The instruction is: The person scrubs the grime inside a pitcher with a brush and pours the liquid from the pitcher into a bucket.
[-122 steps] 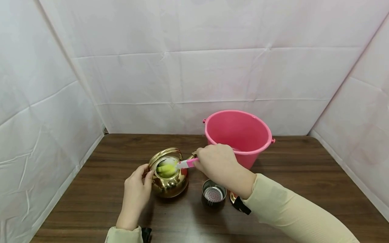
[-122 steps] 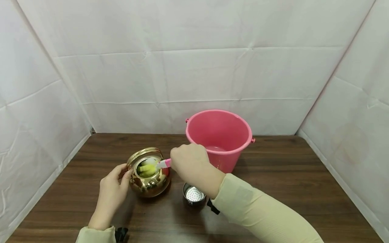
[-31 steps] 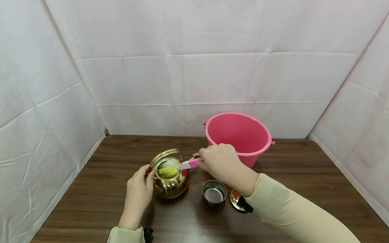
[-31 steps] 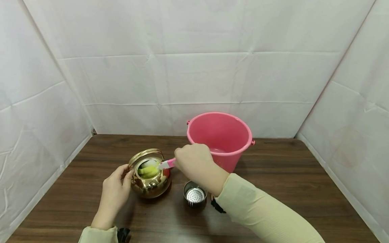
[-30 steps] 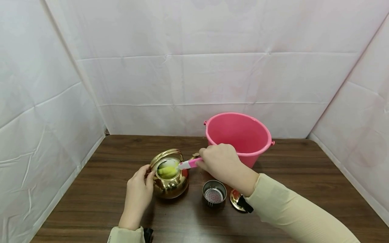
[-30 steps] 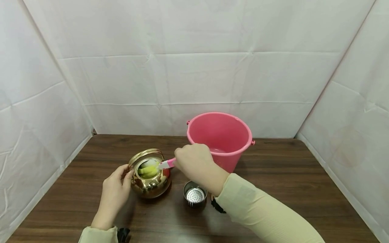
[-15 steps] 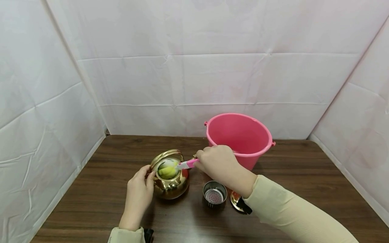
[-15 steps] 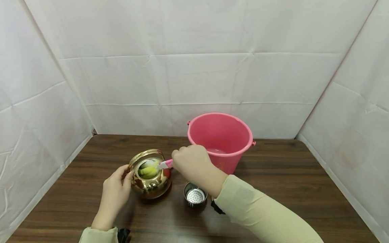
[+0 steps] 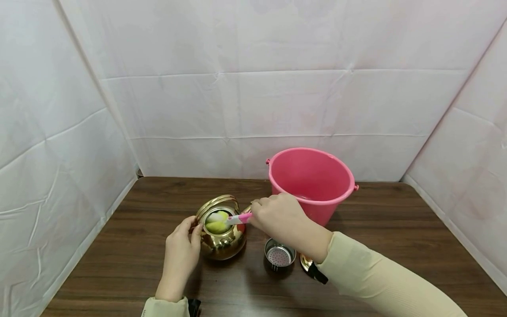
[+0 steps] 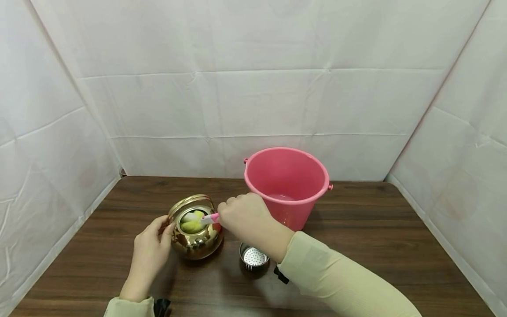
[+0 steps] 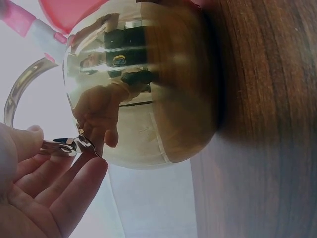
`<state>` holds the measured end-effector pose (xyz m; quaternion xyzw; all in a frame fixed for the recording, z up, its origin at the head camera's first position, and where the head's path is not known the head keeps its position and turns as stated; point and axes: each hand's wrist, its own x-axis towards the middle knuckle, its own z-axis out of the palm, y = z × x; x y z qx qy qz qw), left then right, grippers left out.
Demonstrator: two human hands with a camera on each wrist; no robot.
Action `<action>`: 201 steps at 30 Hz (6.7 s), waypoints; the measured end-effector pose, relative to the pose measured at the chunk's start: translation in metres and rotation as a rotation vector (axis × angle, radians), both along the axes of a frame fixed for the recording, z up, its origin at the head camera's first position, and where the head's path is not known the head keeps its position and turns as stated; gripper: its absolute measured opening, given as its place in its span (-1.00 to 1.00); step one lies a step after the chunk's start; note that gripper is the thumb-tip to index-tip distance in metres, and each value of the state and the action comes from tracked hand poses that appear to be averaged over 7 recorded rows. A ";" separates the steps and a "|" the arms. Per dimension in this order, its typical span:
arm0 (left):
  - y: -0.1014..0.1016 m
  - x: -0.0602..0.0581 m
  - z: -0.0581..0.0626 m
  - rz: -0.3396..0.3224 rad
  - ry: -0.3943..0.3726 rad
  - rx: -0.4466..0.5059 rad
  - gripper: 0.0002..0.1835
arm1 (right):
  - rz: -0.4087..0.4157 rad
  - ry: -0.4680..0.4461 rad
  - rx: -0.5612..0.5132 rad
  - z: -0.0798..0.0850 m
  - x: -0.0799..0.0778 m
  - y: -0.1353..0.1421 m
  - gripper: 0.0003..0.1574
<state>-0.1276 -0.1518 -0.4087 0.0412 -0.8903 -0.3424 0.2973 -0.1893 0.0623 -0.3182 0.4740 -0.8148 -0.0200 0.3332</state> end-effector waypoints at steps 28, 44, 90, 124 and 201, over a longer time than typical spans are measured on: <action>-0.003 -0.001 0.001 0.000 -0.001 0.007 -0.80 | 0.023 -0.059 0.040 0.014 -0.002 0.004 -0.61; -0.001 -0.003 0.002 -0.004 -0.039 0.021 -0.79 | -0.014 -0.074 0.048 0.024 -0.002 0.006 -0.68; 0.002 -0.004 -0.001 -0.004 -0.020 0.037 -0.79 | -0.049 -0.100 0.080 0.037 0.006 0.016 -0.64; -0.002 -0.005 0.001 -0.004 -0.011 0.030 -0.79 | -0.116 -0.101 0.073 0.048 0.013 0.019 -0.61; -0.009 -0.003 -0.001 0.000 0.034 0.014 -0.82 | 0.058 0.018 -0.214 0.029 0.044 0.055 -0.79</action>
